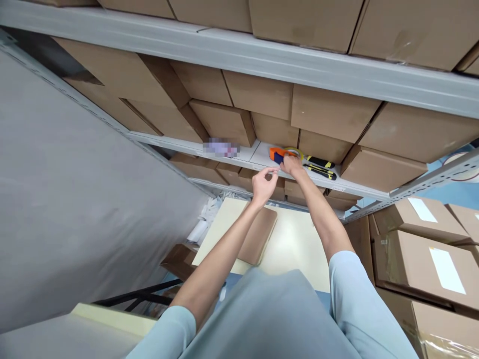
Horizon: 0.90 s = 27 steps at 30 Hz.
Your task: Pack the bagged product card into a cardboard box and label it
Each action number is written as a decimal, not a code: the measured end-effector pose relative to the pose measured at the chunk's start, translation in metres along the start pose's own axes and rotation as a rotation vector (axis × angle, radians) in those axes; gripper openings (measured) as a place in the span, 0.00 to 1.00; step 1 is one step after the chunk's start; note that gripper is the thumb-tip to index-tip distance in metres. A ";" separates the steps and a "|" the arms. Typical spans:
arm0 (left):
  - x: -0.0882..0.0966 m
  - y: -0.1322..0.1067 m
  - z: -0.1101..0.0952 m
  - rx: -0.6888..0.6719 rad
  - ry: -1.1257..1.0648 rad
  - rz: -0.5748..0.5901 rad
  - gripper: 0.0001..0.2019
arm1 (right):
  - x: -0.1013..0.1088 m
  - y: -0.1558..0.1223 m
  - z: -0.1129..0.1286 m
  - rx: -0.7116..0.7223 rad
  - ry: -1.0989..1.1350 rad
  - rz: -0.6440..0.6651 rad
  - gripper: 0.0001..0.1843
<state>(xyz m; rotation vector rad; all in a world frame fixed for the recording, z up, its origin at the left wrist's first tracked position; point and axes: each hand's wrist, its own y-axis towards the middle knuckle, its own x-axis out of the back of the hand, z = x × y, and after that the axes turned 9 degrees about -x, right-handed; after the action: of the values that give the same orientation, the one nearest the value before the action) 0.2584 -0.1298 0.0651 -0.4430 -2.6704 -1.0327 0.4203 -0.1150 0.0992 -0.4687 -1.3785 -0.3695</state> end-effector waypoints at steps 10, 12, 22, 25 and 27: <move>0.055 -0.144 0.058 0.209 0.155 0.103 0.12 | -0.085 -0.037 -0.027 0.079 0.296 -0.459 0.34; 0.071 -0.194 0.070 0.252 0.234 0.178 0.16 | -0.138 -0.075 -0.039 0.032 0.414 -0.442 0.35; 0.079 -0.314 0.108 0.233 0.426 0.710 0.31 | -0.370 -0.311 -0.005 -0.453 0.911 0.399 0.43; 0.073 -0.320 0.117 0.252 0.448 0.716 0.31 | -0.384 -0.340 0.019 -0.467 1.085 0.697 0.47; 0.070 -0.324 0.121 0.257 0.473 0.695 0.30 | -0.386 -0.346 0.034 -0.406 1.199 0.756 0.51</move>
<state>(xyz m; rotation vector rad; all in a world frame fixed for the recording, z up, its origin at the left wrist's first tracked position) 0.0616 -0.2616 -0.1961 -0.8594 -1.9538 -0.4928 0.1530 -0.4008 -0.2426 -0.8624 0.0831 -0.2167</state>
